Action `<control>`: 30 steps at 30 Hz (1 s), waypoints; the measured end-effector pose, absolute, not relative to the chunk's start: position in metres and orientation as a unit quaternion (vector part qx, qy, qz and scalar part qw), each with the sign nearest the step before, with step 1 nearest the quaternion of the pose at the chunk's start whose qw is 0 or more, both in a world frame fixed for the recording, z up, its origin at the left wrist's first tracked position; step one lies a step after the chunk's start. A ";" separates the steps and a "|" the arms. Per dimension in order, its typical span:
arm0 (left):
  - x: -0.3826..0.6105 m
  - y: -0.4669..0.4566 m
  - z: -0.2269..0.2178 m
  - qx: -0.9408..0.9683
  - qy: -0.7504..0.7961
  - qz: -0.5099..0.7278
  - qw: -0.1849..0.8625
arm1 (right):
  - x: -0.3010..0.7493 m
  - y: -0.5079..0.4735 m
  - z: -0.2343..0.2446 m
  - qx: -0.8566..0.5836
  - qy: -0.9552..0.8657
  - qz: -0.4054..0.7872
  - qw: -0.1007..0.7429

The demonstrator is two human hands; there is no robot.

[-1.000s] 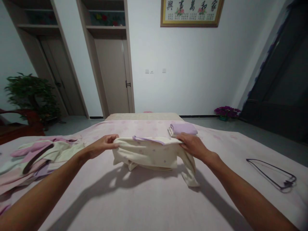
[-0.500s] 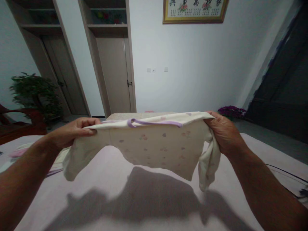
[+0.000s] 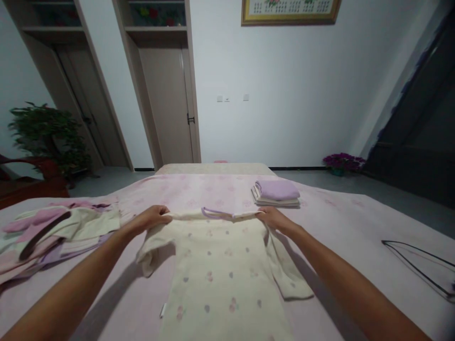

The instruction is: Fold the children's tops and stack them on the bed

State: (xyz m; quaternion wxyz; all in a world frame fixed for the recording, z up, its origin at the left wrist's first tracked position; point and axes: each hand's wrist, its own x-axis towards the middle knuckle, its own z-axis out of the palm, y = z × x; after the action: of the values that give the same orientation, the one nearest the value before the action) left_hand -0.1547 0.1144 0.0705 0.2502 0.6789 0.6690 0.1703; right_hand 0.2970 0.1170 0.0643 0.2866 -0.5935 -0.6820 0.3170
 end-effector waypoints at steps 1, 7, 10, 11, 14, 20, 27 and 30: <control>-0.154 0.121 0.056 0.682 0.677 0.161 0.226 | 0.296 0.123 0.053 -0.609 -0.683 0.301 0.268; -0.147 0.142 0.035 0.674 0.721 0.136 0.090 | 0.293 0.161 0.031 -0.687 -0.679 0.181 0.186; -0.132 0.142 0.033 0.661 0.741 0.119 0.026 | 0.288 0.174 0.024 -0.706 -0.674 0.152 0.158; -0.124 0.140 0.031 0.665 0.738 0.115 0.008 | 0.287 0.175 0.021 -0.709 -0.673 0.148 0.151; -0.095 0.127 0.021 0.710 0.696 0.108 -0.016 | 0.285 0.162 0.018 -0.710 -0.677 0.129 0.146; -0.040 0.103 -0.003 0.809 0.581 0.079 -0.039 | 0.295 0.082 0.035 -0.612 -0.777 0.093 0.109; -0.023 0.105 -0.040 0.780 0.620 0.070 -0.046 | 0.322 0.006 0.027 -0.554 -0.821 0.126 0.054; -0.024 0.107 -0.046 0.779 0.621 0.072 -0.054 | 0.332 0.013 0.021 -0.595 -0.790 0.118 0.086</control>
State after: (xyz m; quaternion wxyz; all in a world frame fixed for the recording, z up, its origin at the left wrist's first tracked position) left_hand -0.0235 0.1066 -0.0464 -0.0536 0.7786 0.6210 0.0725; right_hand 0.3322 0.0134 0.0212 0.0858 -0.5953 -0.7902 0.1178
